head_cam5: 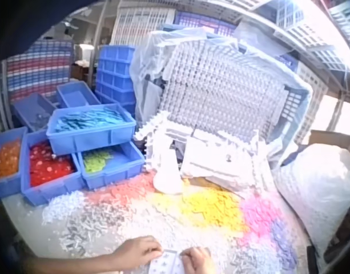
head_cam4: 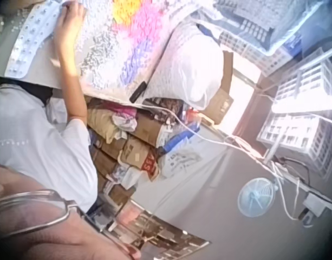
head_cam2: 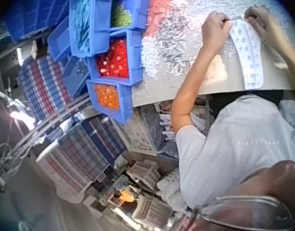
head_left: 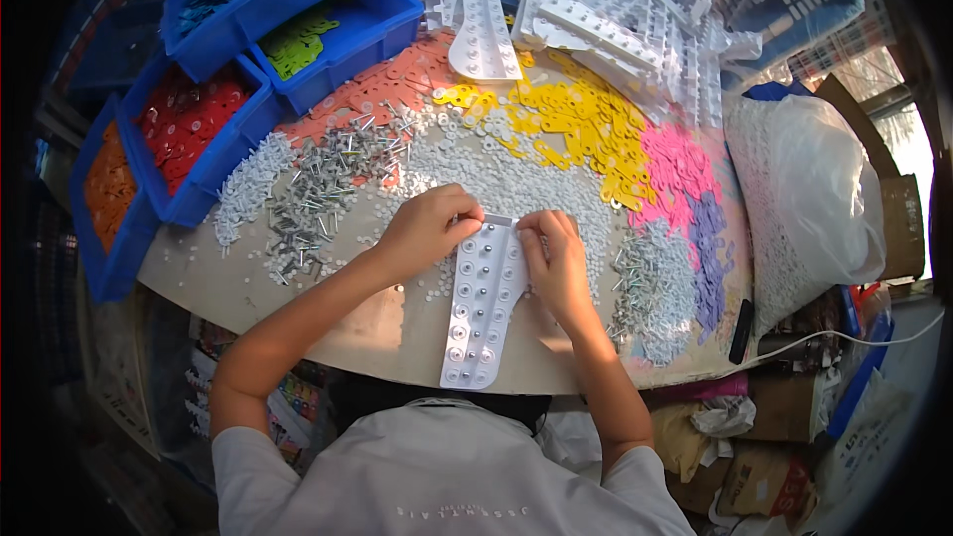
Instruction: The recorder is assembling a small toy xylophone by placing colorful keys into a white base and securing them with metal pins.
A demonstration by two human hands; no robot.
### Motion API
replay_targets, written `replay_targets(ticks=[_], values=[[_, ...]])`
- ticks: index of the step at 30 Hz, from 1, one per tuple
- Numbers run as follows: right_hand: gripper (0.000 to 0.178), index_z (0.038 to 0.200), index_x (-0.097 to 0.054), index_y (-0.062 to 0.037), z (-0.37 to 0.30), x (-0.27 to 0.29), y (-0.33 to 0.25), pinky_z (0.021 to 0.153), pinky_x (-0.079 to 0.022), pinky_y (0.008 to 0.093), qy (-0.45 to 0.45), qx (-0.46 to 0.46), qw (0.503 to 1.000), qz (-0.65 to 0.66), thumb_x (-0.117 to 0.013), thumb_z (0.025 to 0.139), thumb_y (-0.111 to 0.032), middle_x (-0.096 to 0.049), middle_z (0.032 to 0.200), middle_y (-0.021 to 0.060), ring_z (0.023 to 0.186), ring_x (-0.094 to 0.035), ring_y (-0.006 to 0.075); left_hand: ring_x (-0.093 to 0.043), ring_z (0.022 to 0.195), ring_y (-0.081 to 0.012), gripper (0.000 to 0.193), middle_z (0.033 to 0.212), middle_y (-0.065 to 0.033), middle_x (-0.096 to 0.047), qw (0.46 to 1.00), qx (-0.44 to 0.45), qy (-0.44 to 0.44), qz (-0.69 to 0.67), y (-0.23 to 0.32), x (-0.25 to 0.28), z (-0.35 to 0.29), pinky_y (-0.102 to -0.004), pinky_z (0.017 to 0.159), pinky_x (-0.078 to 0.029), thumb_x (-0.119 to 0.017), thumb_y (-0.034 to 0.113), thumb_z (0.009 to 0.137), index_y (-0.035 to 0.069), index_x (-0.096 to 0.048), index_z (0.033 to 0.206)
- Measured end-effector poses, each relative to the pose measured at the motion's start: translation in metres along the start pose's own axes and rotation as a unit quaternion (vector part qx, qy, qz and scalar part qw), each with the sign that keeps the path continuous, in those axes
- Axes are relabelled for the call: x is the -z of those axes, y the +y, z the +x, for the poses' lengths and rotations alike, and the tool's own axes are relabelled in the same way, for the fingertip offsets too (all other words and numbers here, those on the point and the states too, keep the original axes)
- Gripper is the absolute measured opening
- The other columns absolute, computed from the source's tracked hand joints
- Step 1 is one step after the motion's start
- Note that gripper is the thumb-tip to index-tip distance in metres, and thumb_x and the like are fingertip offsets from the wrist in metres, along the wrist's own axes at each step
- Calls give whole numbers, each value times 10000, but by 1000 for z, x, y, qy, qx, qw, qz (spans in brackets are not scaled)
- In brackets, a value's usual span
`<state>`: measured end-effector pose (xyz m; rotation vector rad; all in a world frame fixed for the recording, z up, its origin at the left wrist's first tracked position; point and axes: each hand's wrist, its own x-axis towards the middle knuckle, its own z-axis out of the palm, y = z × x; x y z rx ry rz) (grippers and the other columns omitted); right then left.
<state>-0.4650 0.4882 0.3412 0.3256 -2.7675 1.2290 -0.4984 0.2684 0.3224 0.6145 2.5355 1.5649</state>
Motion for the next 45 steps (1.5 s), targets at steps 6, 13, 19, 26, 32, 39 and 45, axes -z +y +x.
replay_targets(ticks=[6, 13, 19, 26, 32, 39, 45], values=[[50, 974, -616, -23, -2, -15, 8, 824, -468, 404, 47, 31, 998, -41, -595, 929, -21, -605, 929, 123, 909, -560, 318, -632, 731, -213, 97, 883, -77, -645, 998, 41, 43, -15, 4, -7, -3, -332, 676, -507, -659, 111, 896, 42, -661, 964], [85, 956, -582, -37, -4, -21, 6, 782, -453, 443, 83, 121, 978, -147, -618, 893, 7, -586, 915, 127, 871, -530, 343, -627, 722, -212, 96, 817, -72, -611, 993, -40, 71, 84, 2, -4, -6, -336, 652, -502, -698, 47, 857, 49, -640, 933], [103, 971, -598, -20, -7, -24, 11, 772, -483, 430, 96, 66, 990, -85, -644, 888, 21, -596, 937, 129, 888, -562, 346, -626, 847, -258, 98, 818, -82, -618, 958, -213, 85, 171, -9, 0, -5, -370, 742, -502, -728, 54, 835, 32, -650, 892], [124, 955, -626, -42, -8, -21, 3, 789, -480, 420, 109, 133, 965, -196, -682, 851, -4, -604, 947, 105, 902, -569, 322, -626, 855, -292, 86, 866, -87, -650, 986, -144, 32, 82, -14, 17, 18, -397, 798, -491, -707, 112, 869, 39, -668, 892], [125, 946, -648, -61, -10, -22, 7, 810, -465, 410, 105, 118, 965, -209, -696, 836, -24, -619, 971, 76, 912, -574, 300, -624, 928, -300, 94, 890, -81, -669, 952, -75, 172, 242, -45, 47, 62, -426, 877, -452, -718, 144, 862, 60, -690, 894], [128, 936, -635, -57, -7, -20, 0, 824, -465, 414, 107, 155, 957, -220, -698, 830, -23, -625, 978, 82, 920, -571, 310, -602, 921, -296, 143, 856, -77, -648, 949, -50, 132, 283, -58, 40, 68, -428, 862, -441, -764, 156, 803, 71, -658, 850], [167, 970, -647, -65, -9, -21, 6, 838, -461, 405, 108, 130, 965, -202, -676, 811, -24, -624, 1006, 74, 947, -572, 294, -616, 842, -254, 140, 826, -66, -656, 967, -42, 140, 211, -36, 39, 55, -393, 798, -474, -743, 115, 826, 41, -626, 849]])
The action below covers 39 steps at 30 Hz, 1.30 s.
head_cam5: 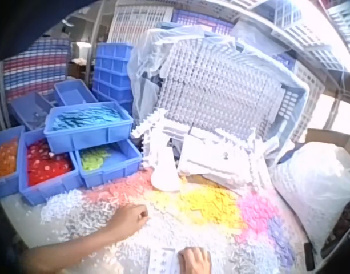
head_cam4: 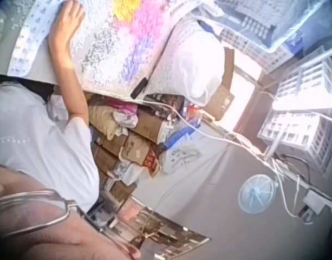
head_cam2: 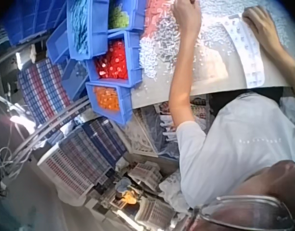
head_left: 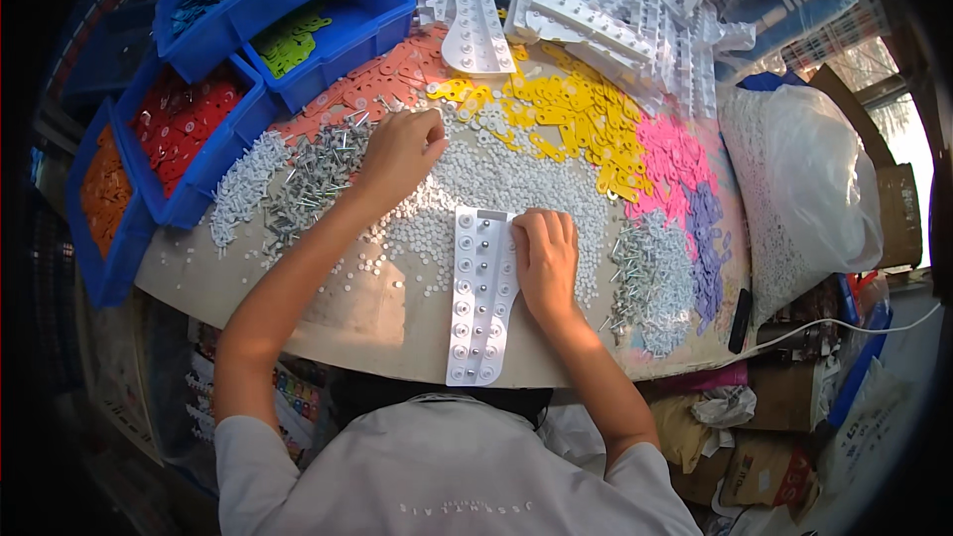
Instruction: The recorder is assembling a small toy xylophone by placing colorful keys into a white base and securing them with metal pins.
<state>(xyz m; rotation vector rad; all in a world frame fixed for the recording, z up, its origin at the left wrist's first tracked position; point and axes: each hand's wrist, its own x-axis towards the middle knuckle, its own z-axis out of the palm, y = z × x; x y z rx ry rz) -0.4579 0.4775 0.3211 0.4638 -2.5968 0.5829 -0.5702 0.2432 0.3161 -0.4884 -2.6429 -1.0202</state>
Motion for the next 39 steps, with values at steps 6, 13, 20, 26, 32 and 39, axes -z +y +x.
replay_targets(ticks=[6, 13, 20, 26, 32, 39], values=[[226, 988, -650, -66, 5, 11, -6, 845, -466, 397, -38, 61, 996, -53, -654, 763, -41, -600, 1045, 70, 978, -565, 277, -621, 790, -193, 133, 849, -61, -690, 991, 28, -9, -130, 40, 19, -37, -334, 739, -498, -740, 90, 852, 32, -703, 965], [260, 1032, -613, -65, 3, 9, -4, 850, -493, 414, -73, 52, 996, -29, -635, 773, -54, -583, 1058, 90, 978, -557, 296, -642, 873, -249, 110, 899, -80, -712, 983, 32, -50, -171, 61, 27, -71, -376, 804, -499, -728, 107, 859, 37, -730, 944], [362, 1138, -617, -47, 8, 11, -1, 845, -503, 410, -83, 42, 993, 74, -626, 791, 59, -586, 1019, 121, 959, -558, 325, -640, 857, -221, 116, 881, -73, -706, 976, 70, -50, -201, 64, 37, -90, -340, 755, -501, -729, 59, 849, 25, -731, 960], [227, 1125, -618, -5, 15, 27, 30, 785, -498, 335, 37, -88, 982, 163, -613, 907, 56, -603, 897, 100, 842, -596, 250, -618, 840, -179, 141, 863, -64, -688, 958, 123, -58, -253, 53, 48, -105, -310, 743, -486, -724, 37, 856, 10, -738, 994], [173, 1044, -671, -23, 30, 27, 77, 779, -504, 387, -60, -46, 997, 27, -625, 888, 34, -660, 899, 157, 868, -635, 322, -596, 825, -148, 149, 887, -58, -679, 941, 156, -63, -292, 52, 51, -117, -290, 733, -472, -721, 33, 866, 7, -738, 1012], [107, 993, -674, 13, 107, 23, 60, 802, -520, 378, -29, -85, 992, 89, -616, 909, -19, -706, 937, 180, 882, -682, 305, -593, 799, -134, 139, 869, -47, -660, 929, 180, -74, -314, 60, 47, -119, -276, 691, -448, -731, 37, 860, 29, -734, 998]])
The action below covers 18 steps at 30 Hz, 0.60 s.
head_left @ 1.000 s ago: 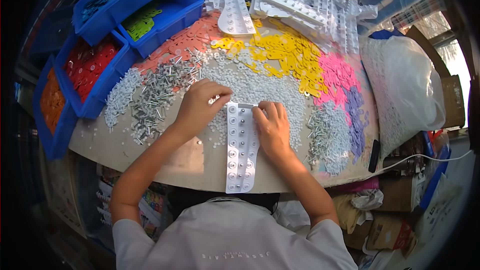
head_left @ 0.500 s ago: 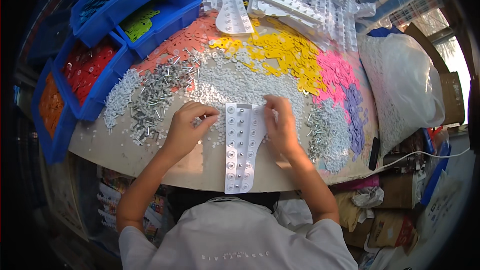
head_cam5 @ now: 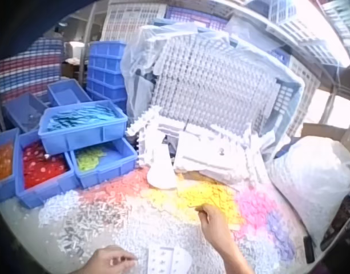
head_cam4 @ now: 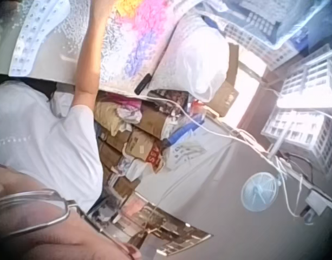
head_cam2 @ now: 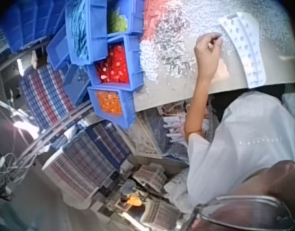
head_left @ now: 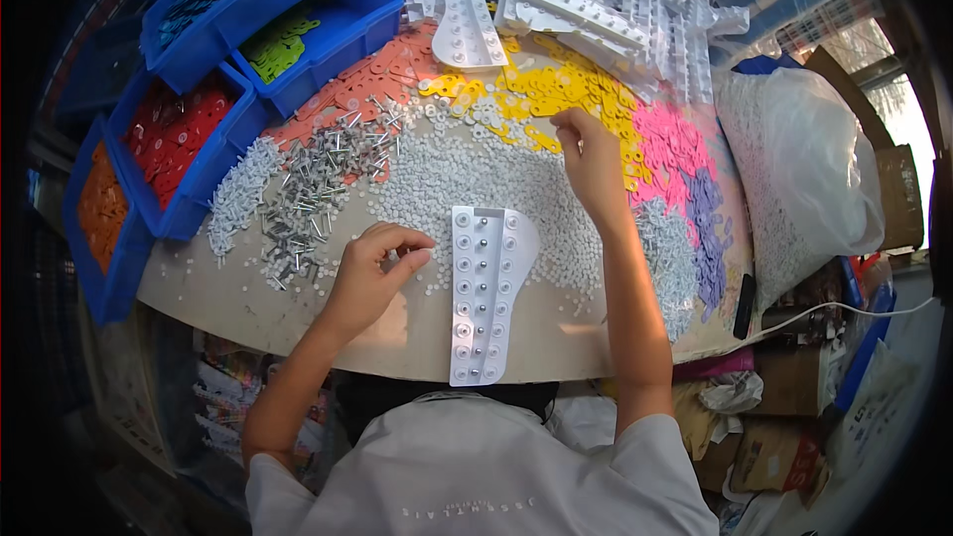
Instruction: The recorder is assembling a small toy xylophone by placing colorful keys into a white base and securing them with metal pins.
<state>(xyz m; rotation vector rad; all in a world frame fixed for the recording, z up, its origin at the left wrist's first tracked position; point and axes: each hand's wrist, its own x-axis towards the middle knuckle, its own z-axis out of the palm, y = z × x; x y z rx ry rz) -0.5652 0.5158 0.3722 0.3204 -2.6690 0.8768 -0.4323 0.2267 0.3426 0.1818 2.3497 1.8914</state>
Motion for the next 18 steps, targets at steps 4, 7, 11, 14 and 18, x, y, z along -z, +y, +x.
replay_targets(ticks=[4, 7, 11, 14, 18], values=[[108, 988, -670, 18, 0, 12, 14, 784, -529, 368, -5, 7, 1000, -19, -629, 904, -35, -712, 922, 166, 853, -690, 279, -595, 808, -131, 134, 890, -45, -663, 999, -12, 4, 30, -4, 9, -11, -273, 693, -446, -730, 35, 860, 25, -727, 993], [84, 936, -672, 21, -30, 17, 21, 776, -522, 396, -49, -31, 998, -25, -656, 871, -30, -704, 888, 179, 838, -675, 318, -591, 814, -128, 131, 903, -47, -661, 999, 28, 18, -2, -8, 11, -20, -268, 700, -443, -721, 24, 865, 13, -721, 995], [61, 896, -665, 3, -70, 7, 30, 797, -489, 426, -63, -51, 996, -23, -687, 854, -35, -670, 881, 174, 879, -623, 346, -583, 812, -125, 122, 889, -49, -649, 999, 31, 6, -41, -10, 3, -23, -264, 710, -438, -712, 10, 869, 1, -716, 991], [79, 910, -662, -20, -81, -2, 32, 810, -468, 432, -52, -51, 997, -27, -706, 853, -55, -644, 905, 155, 911, -590, 344, -583, 804, -126, 126, 885, -52, -650, 998, 26, -8, -63, -13, -8, -23, -262, 718, -440, -715, 8, 868, -3, -714, 994], [88, 905, -668, -23, -89, -4, 36, 811, -472, 433, -23, 7, 998, -63, -716, 841, -58, -648, 906, 145, 913, -588, 346, -594, 797, -141, 136, 886, -62, -656, 999, -4, -21, -29, -8, -16, -23, -267, 738, -463, -723, 9, 864, -6, -709, 998]])
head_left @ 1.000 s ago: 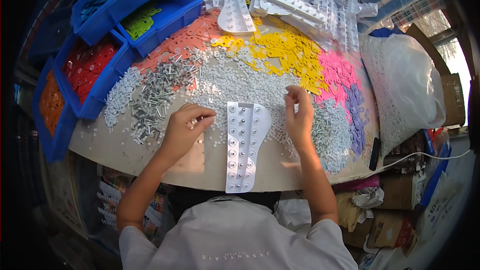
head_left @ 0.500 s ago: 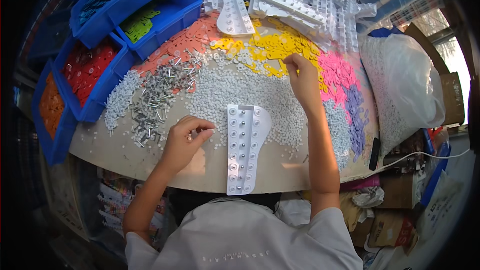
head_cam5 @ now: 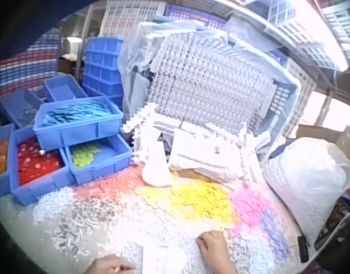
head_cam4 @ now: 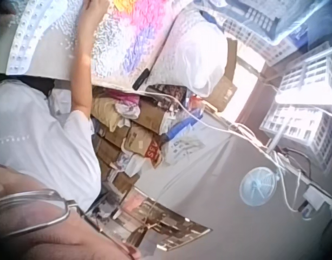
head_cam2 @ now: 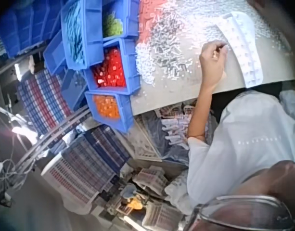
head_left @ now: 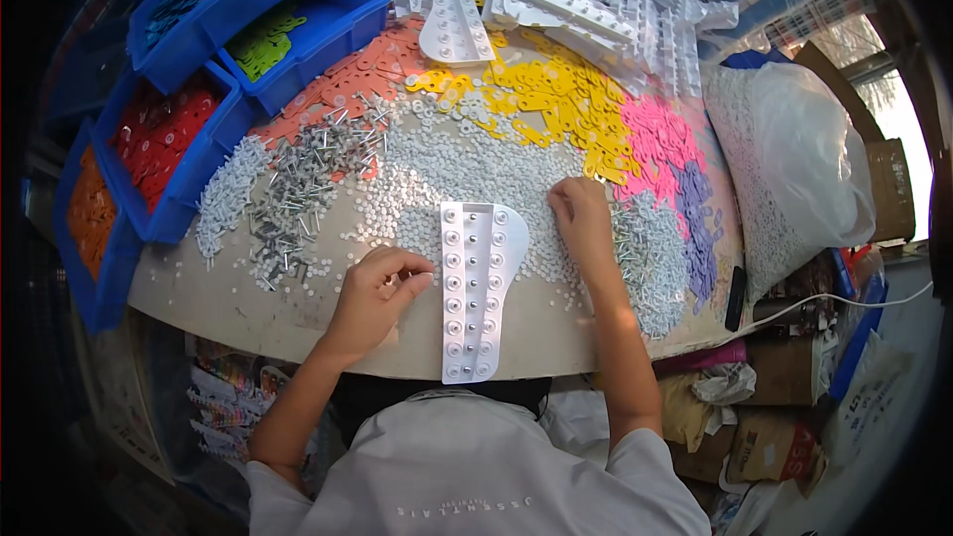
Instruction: The recorder is assembling a small toy xylophone by placing colorful keys into a white base and securing them with metal pins.
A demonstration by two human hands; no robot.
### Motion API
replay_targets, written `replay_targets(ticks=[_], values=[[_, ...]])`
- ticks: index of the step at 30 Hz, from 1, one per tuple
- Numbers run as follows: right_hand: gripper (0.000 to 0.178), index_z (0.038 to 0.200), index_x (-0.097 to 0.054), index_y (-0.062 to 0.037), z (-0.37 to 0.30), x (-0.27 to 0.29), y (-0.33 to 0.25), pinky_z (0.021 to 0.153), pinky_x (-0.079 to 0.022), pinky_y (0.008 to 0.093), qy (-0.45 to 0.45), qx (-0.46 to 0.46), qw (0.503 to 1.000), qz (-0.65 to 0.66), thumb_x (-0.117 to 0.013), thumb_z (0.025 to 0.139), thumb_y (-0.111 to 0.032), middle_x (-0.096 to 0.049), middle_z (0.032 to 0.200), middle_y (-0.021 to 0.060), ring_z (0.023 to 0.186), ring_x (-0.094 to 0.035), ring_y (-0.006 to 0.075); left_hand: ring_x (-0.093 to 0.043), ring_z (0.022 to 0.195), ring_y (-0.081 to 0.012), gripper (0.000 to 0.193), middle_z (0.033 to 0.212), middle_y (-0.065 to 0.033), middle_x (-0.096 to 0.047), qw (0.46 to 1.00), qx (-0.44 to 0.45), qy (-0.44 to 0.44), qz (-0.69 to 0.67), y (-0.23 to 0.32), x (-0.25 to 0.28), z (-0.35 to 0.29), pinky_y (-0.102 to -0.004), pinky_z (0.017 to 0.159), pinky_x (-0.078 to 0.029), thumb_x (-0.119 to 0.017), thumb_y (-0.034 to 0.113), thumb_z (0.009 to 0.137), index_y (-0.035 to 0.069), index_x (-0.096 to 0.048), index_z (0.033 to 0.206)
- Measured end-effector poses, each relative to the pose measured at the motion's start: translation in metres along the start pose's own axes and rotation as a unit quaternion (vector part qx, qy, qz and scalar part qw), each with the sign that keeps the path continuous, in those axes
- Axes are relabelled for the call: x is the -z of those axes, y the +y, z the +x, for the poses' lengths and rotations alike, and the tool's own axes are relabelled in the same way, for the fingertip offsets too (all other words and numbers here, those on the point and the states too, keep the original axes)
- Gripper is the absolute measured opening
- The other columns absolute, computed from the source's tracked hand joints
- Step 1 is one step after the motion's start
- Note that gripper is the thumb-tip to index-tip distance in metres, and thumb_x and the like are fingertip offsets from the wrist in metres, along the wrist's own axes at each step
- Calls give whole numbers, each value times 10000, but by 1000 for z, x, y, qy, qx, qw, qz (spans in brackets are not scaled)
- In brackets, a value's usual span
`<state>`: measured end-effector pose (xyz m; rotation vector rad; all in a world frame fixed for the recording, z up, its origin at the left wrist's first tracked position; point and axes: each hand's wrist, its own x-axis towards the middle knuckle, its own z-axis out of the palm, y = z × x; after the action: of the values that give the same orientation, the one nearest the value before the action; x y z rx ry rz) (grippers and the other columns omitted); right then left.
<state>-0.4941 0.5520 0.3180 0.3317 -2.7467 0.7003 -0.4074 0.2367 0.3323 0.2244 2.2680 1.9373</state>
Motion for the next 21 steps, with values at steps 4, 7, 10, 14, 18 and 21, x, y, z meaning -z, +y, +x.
replay_targets(ticks=[4, 7, 10, 14, 18, 21], values=[[78, 891, -675, -30, -10, 2, -2, 820, -471, 431, 28, 41, 999, -21, -720, 839, -65, -647, 930, 126, 921, -585, 339, -554, 831, -93, 129, 910, -22, -631, 1000, 20, -3, -8, 3, 0, -6, -241, 741, -416, -714, 20, 884, 6, -717, 1013], [99, 911, -655, -28, -18, 3, -11, 832, -466, 426, 68, 52, 994, -69, -716, 844, -66, -646, 943, 122, 920, -585, 337, -619, 813, -157, 132, 884, -67, -658, 1000, 15, 9, 3, -4, 2, -11, -287, 754, -490, -724, 13, 865, -2, -707, 995], [116, 941, -626, -21, -24, 2, -13, 841, -462, 418, 39, 5, 996, -79, -705, 866, -63, -642, 934, 128, 915, -581, 334, -621, 816, -154, 127, 884, -68, -661, 1000, 22, 11, -5, -5, 2, -13, -282, 746, -483, -720, 15, 871, -1, -706, 996], [113, 953, -599, -11, -24, 4, -32, 826, -458, 409, 60, -35, 998, -4, -684, 891, -52, -628, 909, 130, 900, -574, 329, -617, 811, -147, 125, 876, -64, -659, 1000, 20, 12, 3, -4, 2, -15, -276, 721, -468, -718, 18, 875, 3, -708, 999], [88, 935, -594, -15, -18, 7, -63, 809, -452, 401, 21, -65, 984, 165, -670, 899, -39, -604, 879, 128, 876, -559, 325, -606, 794, -147, 124, 861, -59, -653, 1000, 9, 19, -3, -4, 0, -15, -278, 714, -460, -719, 21, 874, 7, -710, 997], [87, 935, -594, -19, -12, 1, -70, 805, -454, 401, -15, -7, 988, 153, -669, 897, -41, -597, 894, 128, 887, -551, 326, -597, 788, -146, 122, 856, -57, -651, 1000, 18, 19, -17, -8, -4, -16, -281, 711, -453, -722, 24, 871, 9, -711, 992]])
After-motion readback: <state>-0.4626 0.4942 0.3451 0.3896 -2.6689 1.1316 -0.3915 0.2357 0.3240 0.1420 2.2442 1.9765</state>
